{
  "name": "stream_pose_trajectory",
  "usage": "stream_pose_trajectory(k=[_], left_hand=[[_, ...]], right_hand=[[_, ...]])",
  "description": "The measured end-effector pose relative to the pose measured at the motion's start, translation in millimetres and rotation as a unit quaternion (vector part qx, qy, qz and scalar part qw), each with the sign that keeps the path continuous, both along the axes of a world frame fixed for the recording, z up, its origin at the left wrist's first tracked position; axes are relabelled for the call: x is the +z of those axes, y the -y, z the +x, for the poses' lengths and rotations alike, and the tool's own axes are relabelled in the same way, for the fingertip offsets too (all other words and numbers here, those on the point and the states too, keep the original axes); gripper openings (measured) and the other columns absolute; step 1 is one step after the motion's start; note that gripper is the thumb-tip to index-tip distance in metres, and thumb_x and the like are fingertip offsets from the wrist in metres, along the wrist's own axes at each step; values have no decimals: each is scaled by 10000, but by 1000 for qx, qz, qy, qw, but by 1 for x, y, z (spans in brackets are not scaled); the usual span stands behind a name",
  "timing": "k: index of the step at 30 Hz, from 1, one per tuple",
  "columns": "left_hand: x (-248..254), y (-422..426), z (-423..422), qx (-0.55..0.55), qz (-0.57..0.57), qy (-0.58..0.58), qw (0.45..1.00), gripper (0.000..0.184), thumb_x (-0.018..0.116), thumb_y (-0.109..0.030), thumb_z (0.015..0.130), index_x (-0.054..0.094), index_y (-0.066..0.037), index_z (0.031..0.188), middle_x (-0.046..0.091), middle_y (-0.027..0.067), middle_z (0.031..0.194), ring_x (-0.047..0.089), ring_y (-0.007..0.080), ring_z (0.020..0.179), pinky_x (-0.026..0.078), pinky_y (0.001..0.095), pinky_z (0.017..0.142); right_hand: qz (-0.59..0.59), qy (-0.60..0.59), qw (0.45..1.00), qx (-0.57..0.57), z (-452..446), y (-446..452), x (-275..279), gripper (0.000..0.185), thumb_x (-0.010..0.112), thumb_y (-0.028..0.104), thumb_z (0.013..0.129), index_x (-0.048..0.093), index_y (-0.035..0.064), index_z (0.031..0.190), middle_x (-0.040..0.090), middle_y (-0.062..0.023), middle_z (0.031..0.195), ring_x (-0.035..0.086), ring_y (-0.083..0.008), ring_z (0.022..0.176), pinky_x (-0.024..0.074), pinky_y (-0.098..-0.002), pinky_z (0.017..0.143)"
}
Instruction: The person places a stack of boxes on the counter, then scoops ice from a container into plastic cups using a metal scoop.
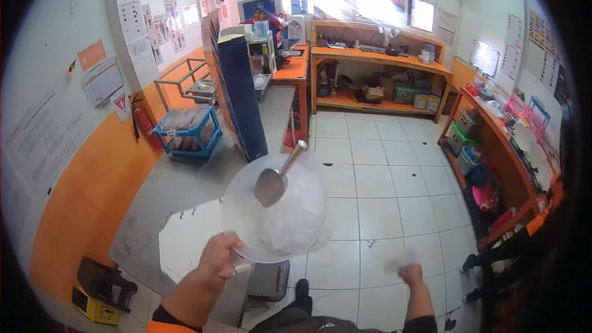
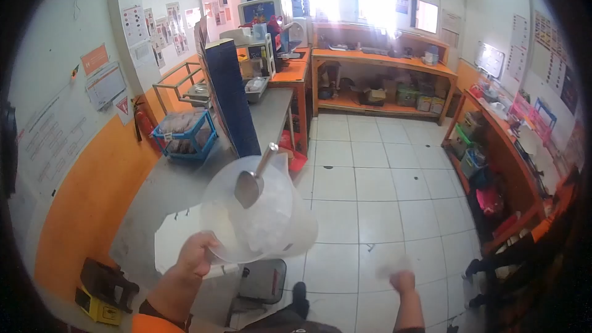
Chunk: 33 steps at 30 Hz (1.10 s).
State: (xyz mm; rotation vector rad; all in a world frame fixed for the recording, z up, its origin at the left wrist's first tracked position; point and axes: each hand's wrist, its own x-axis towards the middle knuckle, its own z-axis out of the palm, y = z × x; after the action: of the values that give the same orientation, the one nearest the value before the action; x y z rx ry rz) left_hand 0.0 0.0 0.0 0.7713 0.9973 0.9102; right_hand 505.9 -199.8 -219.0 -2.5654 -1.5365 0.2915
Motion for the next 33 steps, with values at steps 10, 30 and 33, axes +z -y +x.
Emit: stream_pose_trajectory(k=[10, 30, 33], left_hand=[[43, -212, 11, 50, -47, -264, 962, 173, 555, -95, 700, 599, 34, 807, 589, 103, 678, 550, 177, 549, 428, 296, 503], [116, -419, 103, 234, 178, -454, 841, 659, 724, -274, 718, 435, 0, 1243, 537, 176, 1183, 521, 305, 1105, 412, 398, 904], [110, -442, 95, 273, 159, -558, 767, 367, 645, -154, 767, 564, 31, 1074, 621, 181, 1012, 586, 289, 988, 430, 363, 857]], right_hand=[[144, -95, 969, 177, -42, -346, 83, 176, 656, 178, 583, 693, 112, 742, 645, -126, 740, 617, -315, 744, 507, -396, 724], [-61, 121, 820, 556, -141, -888, 119, 301, 641, 195, 657, 663, 142, 952, 644, -89, 984, 608, -275, 949, 370, -508, 894], [-20, 66, 813, 578, -133, -887, 135, 492, 728, 338, 647, 618, 126, 1077, 573, -103, 1155, 534, -259, 1093, 302, -612, 933]])
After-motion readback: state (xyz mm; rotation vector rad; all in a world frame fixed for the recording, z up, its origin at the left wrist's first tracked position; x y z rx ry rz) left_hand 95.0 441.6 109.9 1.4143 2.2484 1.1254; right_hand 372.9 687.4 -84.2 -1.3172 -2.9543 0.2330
